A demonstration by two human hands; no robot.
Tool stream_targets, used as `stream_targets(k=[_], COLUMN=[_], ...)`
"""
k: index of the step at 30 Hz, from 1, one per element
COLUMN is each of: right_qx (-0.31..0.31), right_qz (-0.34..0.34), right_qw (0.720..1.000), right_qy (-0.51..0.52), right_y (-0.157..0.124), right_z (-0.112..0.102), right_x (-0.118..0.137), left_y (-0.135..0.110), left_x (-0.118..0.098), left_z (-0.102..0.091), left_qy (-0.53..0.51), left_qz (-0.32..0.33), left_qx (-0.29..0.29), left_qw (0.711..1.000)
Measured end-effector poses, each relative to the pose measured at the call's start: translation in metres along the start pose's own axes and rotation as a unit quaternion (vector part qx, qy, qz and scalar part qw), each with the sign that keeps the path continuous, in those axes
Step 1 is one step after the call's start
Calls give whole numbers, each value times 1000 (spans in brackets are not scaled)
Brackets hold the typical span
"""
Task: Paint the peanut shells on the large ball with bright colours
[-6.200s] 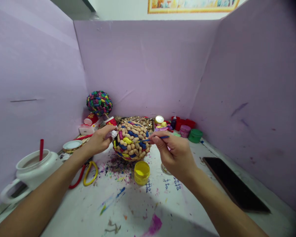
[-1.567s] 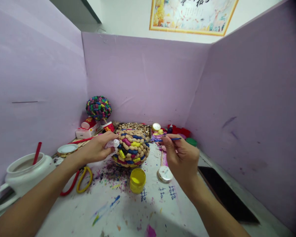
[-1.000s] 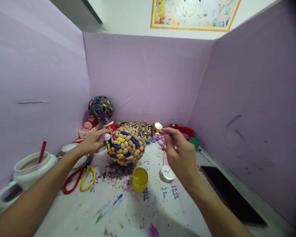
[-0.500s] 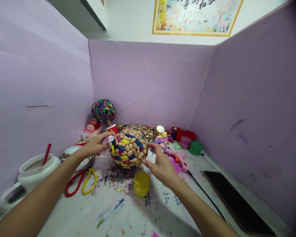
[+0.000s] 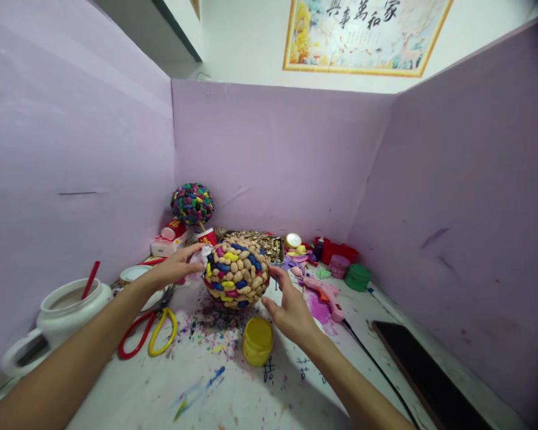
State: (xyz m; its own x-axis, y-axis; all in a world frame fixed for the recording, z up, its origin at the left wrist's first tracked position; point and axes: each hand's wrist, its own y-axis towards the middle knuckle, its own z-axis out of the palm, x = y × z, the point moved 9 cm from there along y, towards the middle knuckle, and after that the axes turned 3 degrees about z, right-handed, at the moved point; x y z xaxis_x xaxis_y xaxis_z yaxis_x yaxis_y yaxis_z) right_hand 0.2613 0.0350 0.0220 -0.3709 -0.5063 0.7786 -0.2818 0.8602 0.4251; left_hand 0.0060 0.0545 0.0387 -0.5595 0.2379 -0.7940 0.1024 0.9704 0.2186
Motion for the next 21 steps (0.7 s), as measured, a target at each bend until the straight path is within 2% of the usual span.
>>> stream_targets(k=[3, 6, 11, 15, 19, 21], right_qx=[-9, -15, -11, 5, 14, 12], right_qz=[0, 0, 13, 33, 47, 50], right_qw=[1000, 1000, 1000, 999, 997, 997], right_qy=[14, 14, 21, 39, 51, 59], right_y=[-1, -1, 1, 4, 6, 6], right_z=[1, 3, 2, 0, -2, -3], right_x=[-3, -6, -11, -16, -19, -19], left_y=[-1, -1, 0, 1, 4, 6], left_x=[2, 0, -8, -10, -3, 8], left_z=[0, 1, 10, 12, 16, 16], left_qy=[4, 14, 33, 48, 37, 43], left_qz=[-17, 4, 48, 55, 47, 17], left_qx=[-3, 3, 49, 61, 74, 66], left_qw=[1000, 1000, 997, 995, 995, 997])
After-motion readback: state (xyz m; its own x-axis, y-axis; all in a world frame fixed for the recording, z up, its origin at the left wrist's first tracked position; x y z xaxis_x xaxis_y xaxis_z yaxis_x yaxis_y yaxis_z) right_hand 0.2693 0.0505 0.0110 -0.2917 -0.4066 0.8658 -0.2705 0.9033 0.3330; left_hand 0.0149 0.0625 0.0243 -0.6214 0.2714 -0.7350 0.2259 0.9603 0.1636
